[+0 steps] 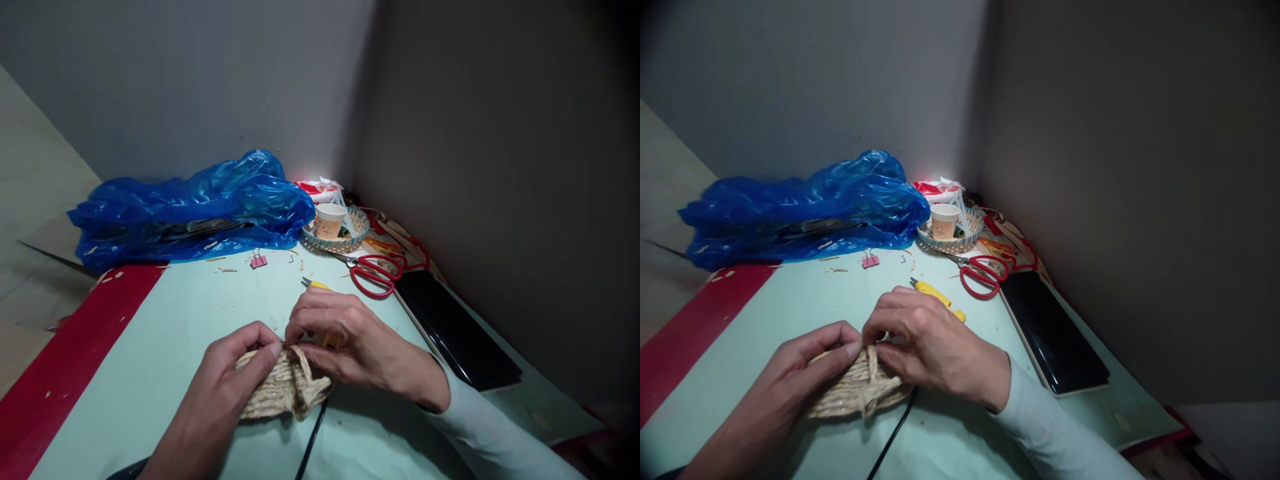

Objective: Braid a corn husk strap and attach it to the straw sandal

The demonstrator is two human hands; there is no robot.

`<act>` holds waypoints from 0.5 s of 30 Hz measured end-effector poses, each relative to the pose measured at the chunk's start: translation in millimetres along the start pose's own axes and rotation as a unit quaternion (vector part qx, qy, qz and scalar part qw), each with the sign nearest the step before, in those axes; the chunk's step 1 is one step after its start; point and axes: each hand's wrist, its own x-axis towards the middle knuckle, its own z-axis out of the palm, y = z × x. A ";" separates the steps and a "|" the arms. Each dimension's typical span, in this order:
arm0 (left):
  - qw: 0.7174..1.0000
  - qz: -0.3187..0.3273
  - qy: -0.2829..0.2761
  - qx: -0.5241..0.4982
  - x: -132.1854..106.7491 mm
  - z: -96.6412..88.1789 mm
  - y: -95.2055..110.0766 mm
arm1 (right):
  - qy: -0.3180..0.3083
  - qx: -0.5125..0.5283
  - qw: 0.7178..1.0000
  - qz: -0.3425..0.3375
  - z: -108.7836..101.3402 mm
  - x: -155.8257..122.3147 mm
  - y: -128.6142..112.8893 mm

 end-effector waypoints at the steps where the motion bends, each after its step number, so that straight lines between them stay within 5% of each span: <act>1: 1.000 0.004 -0.001 0.006 0.2 -0.1 -0.1 | -0.001 0.000 1.000 -0.007 0.4 -0.1 0.3; 15: 0.997 0.022 -0.053 0.053 3.4 -1.2 -9.1 | -0.117 -0.056 0.991 -0.044 -1.3 -1.7 1.4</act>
